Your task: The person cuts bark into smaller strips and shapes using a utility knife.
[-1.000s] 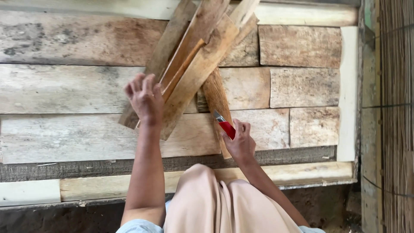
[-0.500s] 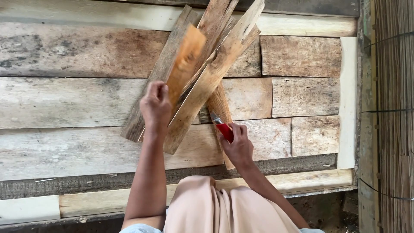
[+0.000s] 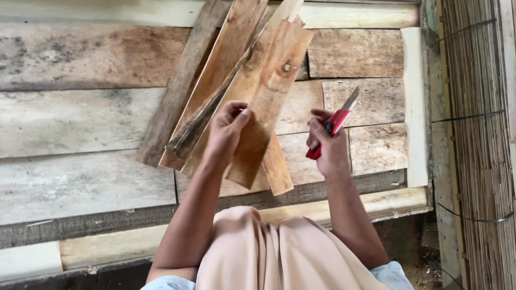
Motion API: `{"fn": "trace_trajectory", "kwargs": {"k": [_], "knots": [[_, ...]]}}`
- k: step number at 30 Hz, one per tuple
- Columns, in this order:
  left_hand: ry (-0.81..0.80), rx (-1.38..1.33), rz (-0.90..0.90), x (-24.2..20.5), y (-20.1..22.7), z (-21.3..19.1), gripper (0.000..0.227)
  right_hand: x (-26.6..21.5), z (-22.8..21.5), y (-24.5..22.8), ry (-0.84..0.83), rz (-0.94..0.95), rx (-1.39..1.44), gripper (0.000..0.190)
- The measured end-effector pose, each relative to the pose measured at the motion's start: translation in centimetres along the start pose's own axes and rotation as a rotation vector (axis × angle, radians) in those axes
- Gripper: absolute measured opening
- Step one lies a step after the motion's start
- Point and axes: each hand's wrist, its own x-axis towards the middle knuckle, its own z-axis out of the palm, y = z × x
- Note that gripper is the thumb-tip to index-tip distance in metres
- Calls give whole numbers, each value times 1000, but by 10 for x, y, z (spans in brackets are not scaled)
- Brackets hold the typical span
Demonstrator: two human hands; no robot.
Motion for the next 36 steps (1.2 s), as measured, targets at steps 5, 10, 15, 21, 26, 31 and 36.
{"fn": "trace_trajectory", "kwargs": {"k": [5,10,15,21,26,31,36], "knots": [[-124,-404,-96,3,-114,18,20,-33,-25,-31,-159,112,-43,30],[-212,-787,-136,-43,-124,52,21,-67,-76,-25,-334,326,-361,34],[-302,-856,16,-73,-170,82,25,-81,-149,18,-333,522,-35,44],[-40,-845,-258,-122,-132,99,46,-63,-238,-4,-146,319,-233,48],[222,-532,-453,-152,-185,43,40,-60,-282,-18,-111,345,-475,50],[265,73,-418,-187,-220,27,32,-59,-315,6,-190,367,-755,54],[260,420,-440,-203,-220,47,43,-57,-332,5,-179,439,-918,62]]}}
